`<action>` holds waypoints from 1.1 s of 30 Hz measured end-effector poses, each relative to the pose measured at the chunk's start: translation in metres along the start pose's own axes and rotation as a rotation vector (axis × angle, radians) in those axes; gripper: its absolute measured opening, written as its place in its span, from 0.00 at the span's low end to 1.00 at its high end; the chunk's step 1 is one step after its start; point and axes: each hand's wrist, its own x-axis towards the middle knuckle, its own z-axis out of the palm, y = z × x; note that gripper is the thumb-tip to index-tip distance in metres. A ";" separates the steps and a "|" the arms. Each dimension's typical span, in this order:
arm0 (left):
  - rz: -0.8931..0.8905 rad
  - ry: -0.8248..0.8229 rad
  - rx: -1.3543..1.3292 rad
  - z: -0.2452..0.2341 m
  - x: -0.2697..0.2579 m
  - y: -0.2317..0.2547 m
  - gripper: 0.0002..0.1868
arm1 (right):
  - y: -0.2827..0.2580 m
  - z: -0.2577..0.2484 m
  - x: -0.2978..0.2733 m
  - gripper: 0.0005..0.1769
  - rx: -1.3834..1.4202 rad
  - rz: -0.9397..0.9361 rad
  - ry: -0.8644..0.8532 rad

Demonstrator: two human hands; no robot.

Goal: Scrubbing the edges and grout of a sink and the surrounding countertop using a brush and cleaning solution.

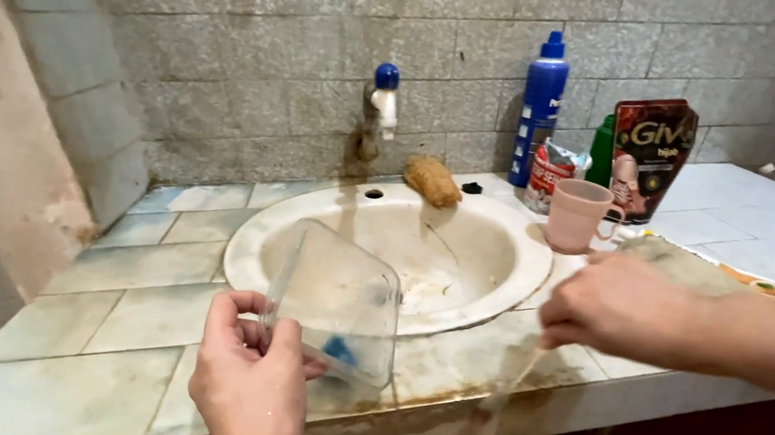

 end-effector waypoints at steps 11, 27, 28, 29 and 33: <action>0.001 -0.035 0.031 0.036 -0.022 0.006 0.10 | -0.002 0.006 -0.001 0.18 -0.057 -0.092 0.066; 0.045 -0.063 -0.027 0.034 -0.028 0.003 0.09 | 0.000 0.023 0.002 0.20 -0.091 -0.121 0.118; 0.035 -0.050 -0.004 0.032 -0.029 0.003 0.09 | 0.010 0.028 -0.001 0.19 -0.068 -0.092 0.093; 0.024 -0.037 0.019 0.030 -0.029 0.004 0.09 | 0.021 0.032 -0.003 0.18 -0.045 -0.062 0.069; 0.001 -0.006 0.014 0.021 -0.029 0.006 0.10 | 0.069 0.045 -0.029 0.20 -0.218 0.010 -0.120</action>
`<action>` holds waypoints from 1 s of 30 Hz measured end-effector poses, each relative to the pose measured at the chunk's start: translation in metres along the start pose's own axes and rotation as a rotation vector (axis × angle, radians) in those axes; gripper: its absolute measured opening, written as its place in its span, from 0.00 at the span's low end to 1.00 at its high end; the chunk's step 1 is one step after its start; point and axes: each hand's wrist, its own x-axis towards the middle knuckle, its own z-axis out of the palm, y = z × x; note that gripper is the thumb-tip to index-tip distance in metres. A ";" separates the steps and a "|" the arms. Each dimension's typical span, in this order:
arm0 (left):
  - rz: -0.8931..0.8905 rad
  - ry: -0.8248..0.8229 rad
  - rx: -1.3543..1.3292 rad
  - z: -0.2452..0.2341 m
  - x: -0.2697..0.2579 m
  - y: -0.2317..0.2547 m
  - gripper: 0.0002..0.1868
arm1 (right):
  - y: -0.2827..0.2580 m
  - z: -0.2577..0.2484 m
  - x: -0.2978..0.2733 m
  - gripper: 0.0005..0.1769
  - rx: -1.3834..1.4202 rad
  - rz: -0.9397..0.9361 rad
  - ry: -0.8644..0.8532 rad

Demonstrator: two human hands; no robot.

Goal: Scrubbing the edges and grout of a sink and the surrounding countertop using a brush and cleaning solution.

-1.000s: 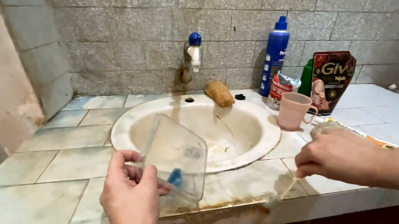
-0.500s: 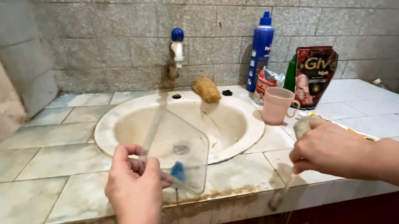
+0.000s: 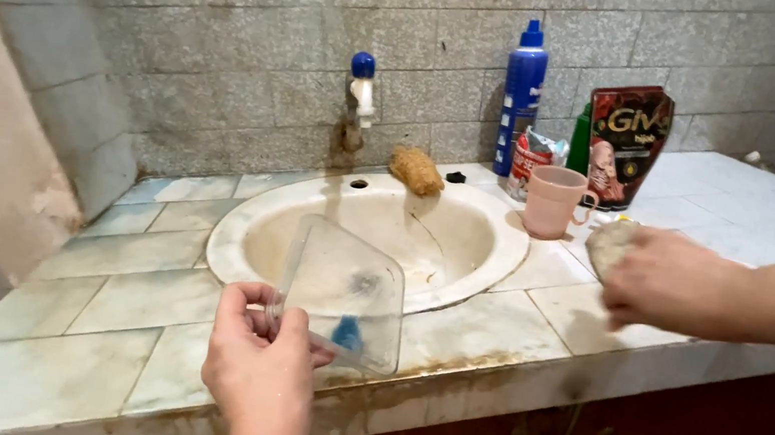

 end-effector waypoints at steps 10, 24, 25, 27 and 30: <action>0.029 0.060 0.000 -0.024 0.005 0.005 0.10 | -0.084 -0.074 0.034 0.19 0.069 -0.133 0.174; 0.033 0.112 0.053 -0.050 0.006 0.014 0.11 | -0.014 -0.107 0.057 0.17 0.344 0.113 0.037; 0.025 0.090 -0.016 -0.048 0.006 0.014 0.11 | -0.020 -0.117 0.063 0.18 0.472 0.138 0.057; 0.024 0.070 -0.089 -0.045 0.005 0.019 0.11 | -0.039 -0.135 0.069 0.19 0.598 0.163 0.085; -0.001 0.035 -0.048 -0.042 0.003 0.027 0.08 | -0.081 -0.150 0.068 0.18 0.586 0.022 0.201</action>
